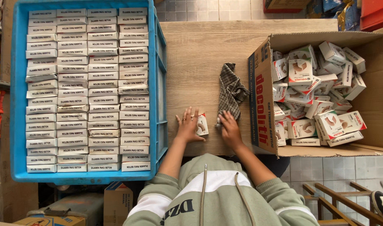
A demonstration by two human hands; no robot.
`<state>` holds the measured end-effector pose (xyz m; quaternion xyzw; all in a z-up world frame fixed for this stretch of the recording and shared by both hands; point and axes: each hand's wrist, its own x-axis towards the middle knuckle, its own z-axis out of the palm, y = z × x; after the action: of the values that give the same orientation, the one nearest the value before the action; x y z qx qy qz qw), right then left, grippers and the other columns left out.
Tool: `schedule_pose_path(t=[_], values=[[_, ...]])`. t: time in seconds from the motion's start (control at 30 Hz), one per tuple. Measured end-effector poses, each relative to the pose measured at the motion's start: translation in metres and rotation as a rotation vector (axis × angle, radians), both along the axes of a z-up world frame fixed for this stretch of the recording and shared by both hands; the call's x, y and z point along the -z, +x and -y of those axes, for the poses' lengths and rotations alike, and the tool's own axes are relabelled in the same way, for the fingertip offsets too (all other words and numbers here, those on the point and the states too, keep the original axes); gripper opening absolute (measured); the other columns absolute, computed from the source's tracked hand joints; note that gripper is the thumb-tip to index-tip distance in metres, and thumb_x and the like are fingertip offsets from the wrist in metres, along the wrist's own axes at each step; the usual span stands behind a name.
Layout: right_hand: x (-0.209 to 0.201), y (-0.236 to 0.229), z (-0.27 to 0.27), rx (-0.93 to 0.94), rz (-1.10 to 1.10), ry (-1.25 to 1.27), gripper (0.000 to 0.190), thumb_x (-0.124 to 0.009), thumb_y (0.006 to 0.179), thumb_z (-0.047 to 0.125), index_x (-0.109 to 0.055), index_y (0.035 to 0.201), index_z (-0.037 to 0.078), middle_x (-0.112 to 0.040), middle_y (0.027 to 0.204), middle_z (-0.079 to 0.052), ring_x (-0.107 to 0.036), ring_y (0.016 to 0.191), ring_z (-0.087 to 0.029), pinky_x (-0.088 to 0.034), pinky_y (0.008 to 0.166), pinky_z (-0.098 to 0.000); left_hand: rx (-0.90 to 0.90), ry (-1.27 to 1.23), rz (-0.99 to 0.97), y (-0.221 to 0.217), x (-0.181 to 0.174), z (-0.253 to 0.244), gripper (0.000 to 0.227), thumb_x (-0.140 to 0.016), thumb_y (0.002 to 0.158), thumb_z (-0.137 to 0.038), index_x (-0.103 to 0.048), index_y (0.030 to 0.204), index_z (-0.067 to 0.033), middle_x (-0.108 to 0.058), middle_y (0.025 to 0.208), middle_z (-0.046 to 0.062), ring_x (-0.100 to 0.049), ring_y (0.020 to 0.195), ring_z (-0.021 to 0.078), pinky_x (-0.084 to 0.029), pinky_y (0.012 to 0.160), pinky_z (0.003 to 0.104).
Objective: The person takes small white boxes from a cardboard box and wipes them with a cloth. They then place the boxes into a blue plastic crate, arranging them in neat rows. The person repeats this process, moving boxes from the cardboard box to the crate.
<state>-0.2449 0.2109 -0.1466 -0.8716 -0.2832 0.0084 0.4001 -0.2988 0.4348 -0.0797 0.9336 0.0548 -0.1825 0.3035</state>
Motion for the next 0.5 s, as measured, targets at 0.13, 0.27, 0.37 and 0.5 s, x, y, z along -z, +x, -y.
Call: schedule_pose_path(t=[0.13, 0.27, 0.37, 0.5], values=[[-0.002, -0.026, -0.038, -0.201, 0.249, 0.032, 0.031, -0.056, 0.091, 0.014, -0.065, 0.119, 0.008, -0.064, 0.12, -0.011, -0.056, 0.12, -0.031, -0.037, 0.108, -0.0426, -0.002, 0.057, -0.006, -0.017, 0.052, -0.01, 0.115, -0.086, 0.055, -0.026, -0.024, 0.152, -0.0139, -0.031, 0.152, 0.012, -0.022, 0.146, 0.0327, -0.008, 0.111, 0.075], [-0.015, -0.027, -0.054, -0.472, 0.21, -0.665, 0.097, -0.042, 0.083, 0.074, -0.027, 0.15, 0.004, -0.02, 0.158, -0.021, -0.015, 0.147, -0.035, -0.003, 0.114, -0.0578, -0.039, 0.062, 0.074, -0.018, 0.076, -0.014, 0.113, -0.09, 0.044, -0.03, -0.037, 0.143, -0.0173, -0.039, 0.146, 0.004, -0.027, 0.143, 0.0295, -0.01, 0.111, 0.075], [-0.009, -0.012, -0.066, -0.44, 0.163, -0.744, 0.104, -0.037, 0.081, 0.08, -0.023, 0.152, 0.006, -0.016, 0.161, -0.017, -0.01, 0.149, -0.031, 0.006, 0.112, -0.063, -0.049, 0.07, 0.074, -0.016, 0.086, -0.014, 0.115, -0.091, 0.041, -0.034, -0.038, 0.142, -0.0175, -0.039, 0.144, 0.004, -0.027, 0.143, 0.0293, -0.01, 0.11, 0.076], [-0.005, -0.023, -0.062, -0.456, 0.301, -0.677, 0.106, -0.038, 0.077, 0.079, -0.025, 0.151, 0.005, -0.021, 0.159, -0.018, -0.016, 0.148, -0.031, 0.002, 0.113, -0.061, -0.079, 0.035, 0.077, -0.019, 0.082, -0.016, 0.117, -0.092, 0.039, -0.033, -0.039, 0.142, -0.0197, -0.036, 0.141, 0.006, -0.032, 0.139, 0.0325, -0.012, 0.112, 0.074]])
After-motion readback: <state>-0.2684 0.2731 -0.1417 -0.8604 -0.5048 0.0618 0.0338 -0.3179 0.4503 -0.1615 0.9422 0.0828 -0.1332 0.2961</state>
